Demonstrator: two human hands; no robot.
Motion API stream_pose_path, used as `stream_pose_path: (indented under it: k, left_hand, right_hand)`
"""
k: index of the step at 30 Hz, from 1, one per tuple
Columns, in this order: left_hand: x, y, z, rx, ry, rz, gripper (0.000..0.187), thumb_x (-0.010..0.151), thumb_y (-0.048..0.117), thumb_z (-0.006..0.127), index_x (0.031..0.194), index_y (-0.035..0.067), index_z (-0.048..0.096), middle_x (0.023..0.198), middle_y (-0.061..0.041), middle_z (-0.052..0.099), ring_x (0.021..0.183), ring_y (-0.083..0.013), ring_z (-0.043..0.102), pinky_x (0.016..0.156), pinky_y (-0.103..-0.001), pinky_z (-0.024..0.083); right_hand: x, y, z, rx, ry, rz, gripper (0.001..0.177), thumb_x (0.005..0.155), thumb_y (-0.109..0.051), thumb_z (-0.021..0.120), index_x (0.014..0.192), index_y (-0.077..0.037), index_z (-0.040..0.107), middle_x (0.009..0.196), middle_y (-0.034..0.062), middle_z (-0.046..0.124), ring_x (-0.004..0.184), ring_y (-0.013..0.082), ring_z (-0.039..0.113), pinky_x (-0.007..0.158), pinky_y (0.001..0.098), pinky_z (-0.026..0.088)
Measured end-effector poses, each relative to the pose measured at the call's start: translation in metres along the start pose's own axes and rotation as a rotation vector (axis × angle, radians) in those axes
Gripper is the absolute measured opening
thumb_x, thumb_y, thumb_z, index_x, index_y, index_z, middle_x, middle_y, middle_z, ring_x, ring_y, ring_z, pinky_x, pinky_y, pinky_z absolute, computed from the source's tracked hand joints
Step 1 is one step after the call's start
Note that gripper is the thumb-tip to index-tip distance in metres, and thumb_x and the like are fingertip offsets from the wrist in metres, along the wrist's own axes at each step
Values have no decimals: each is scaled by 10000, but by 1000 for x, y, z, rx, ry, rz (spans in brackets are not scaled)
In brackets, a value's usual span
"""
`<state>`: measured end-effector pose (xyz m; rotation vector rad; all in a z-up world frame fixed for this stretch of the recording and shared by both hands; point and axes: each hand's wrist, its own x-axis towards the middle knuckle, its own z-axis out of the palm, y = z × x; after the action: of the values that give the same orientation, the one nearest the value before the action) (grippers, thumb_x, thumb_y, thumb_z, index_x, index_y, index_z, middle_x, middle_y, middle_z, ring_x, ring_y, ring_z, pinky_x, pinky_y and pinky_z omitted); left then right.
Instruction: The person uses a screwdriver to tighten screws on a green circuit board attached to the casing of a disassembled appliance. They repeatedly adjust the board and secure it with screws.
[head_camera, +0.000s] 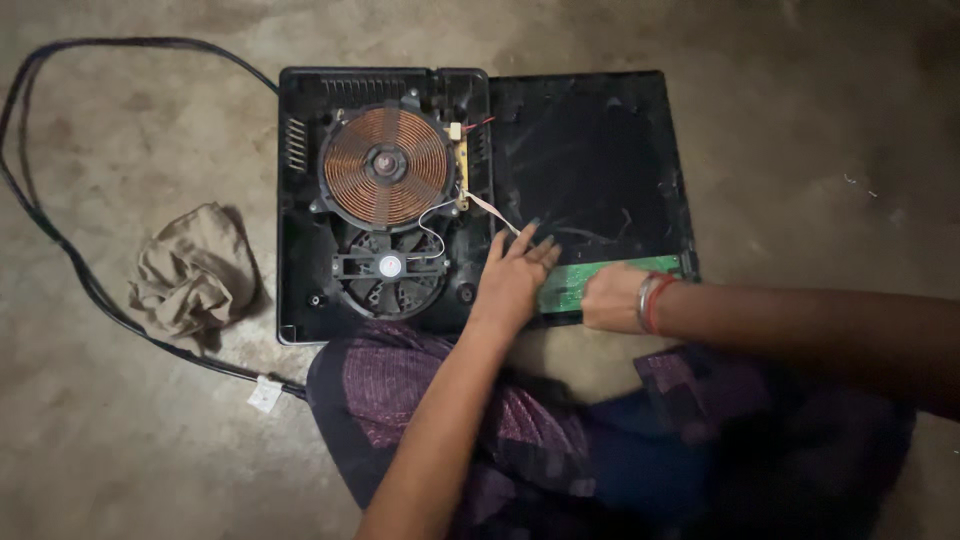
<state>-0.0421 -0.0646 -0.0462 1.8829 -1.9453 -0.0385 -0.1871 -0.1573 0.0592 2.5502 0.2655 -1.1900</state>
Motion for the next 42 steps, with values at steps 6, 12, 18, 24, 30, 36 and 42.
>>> stream_pose_path:
  k: [6, 12, 18, 24, 30, 36, 42]
  left_hand:
    - [-10, 2, -9, -18, 10, -16, 613, 766, 54, 649, 1374, 128, 633, 1471, -31, 592, 1486, -257, 379, 1198, -556, 254]
    - [-14, 1, -16, -141, -17, -70, 738, 649, 59, 714, 1379, 97, 607, 1461, -61, 575, 1469, -278, 369, 1189, -567, 235]
    - [-8, -4, -11, -65, 63, -49, 704, 706, 53, 751, 1393, 128, 617, 1473, -42, 593, 1480, -269, 396, 1189, -576, 262]
    - [-5, -4, -5, -137, -137, -92, 882, 590, 162, 822, 1424, 107, 541, 1499, -53, 521, 1469, -263, 353, 1185, -557, 239]
    - [-10, -13, 18, 63, 89, 4, 886, 639, 204, 888, 1466, 174, 574, 1525, 1, 562, 1494, -239, 396, 1190, -549, 272]
    - [-4, -4, -15, -100, -109, -64, 988, 541, 253, 915, 1444, 119, 537, 1524, -48, 521, 1480, -264, 365, 1173, -563, 257]
    - [-3, -4, -17, -163, -115, -97, 978, 546, 247, 922, 1436, 112, 540, 1517, -63, 519, 1474, -275, 367, 1169, -575, 248]
  right_hand:
    - [15, 8, 9, 259, 204, 282, 156, 797, -120, 696, 915, -84, 790, 942, 181, 751, 913, 349, 752, 769, 453, 618]
    - [17, -5, -10, 655, 161, 655, 288, 793, -142, 665, 1033, -31, 781, 1071, 254, 730, 1035, 373, 725, 919, 467, 582]
    - [-16, 28, 18, 1032, 168, 811, 386, 784, -379, 782, 1102, -162, 794, 1104, 148, 746, 1065, 337, 715, 970, 429, 544]
    - [-33, 12, 93, 1309, 354, 806, 333, 935, -383, 661, 1147, -161, 792, 814, 120, 797, 747, 210, 745, 756, 360, 572]
    - [-19, -17, 133, 1485, 663, 827, 315, 893, -342, 731, 1117, -126, 779, 780, 47, 779, 615, 130, 697, 644, 303, 565]
    - [-32, -28, 153, 1482, 816, 856, 310, 928, -332, 713, 1121, -100, 782, 766, 54, 768, 665, 121, 679, 648, 310, 554]
    - [-39, -33, 169, 1868, 802, 939, 344, 940, -290, 706, 1203, -76, 762, 697, 75, 642, 514, 117, 528, 473, 284, 425]
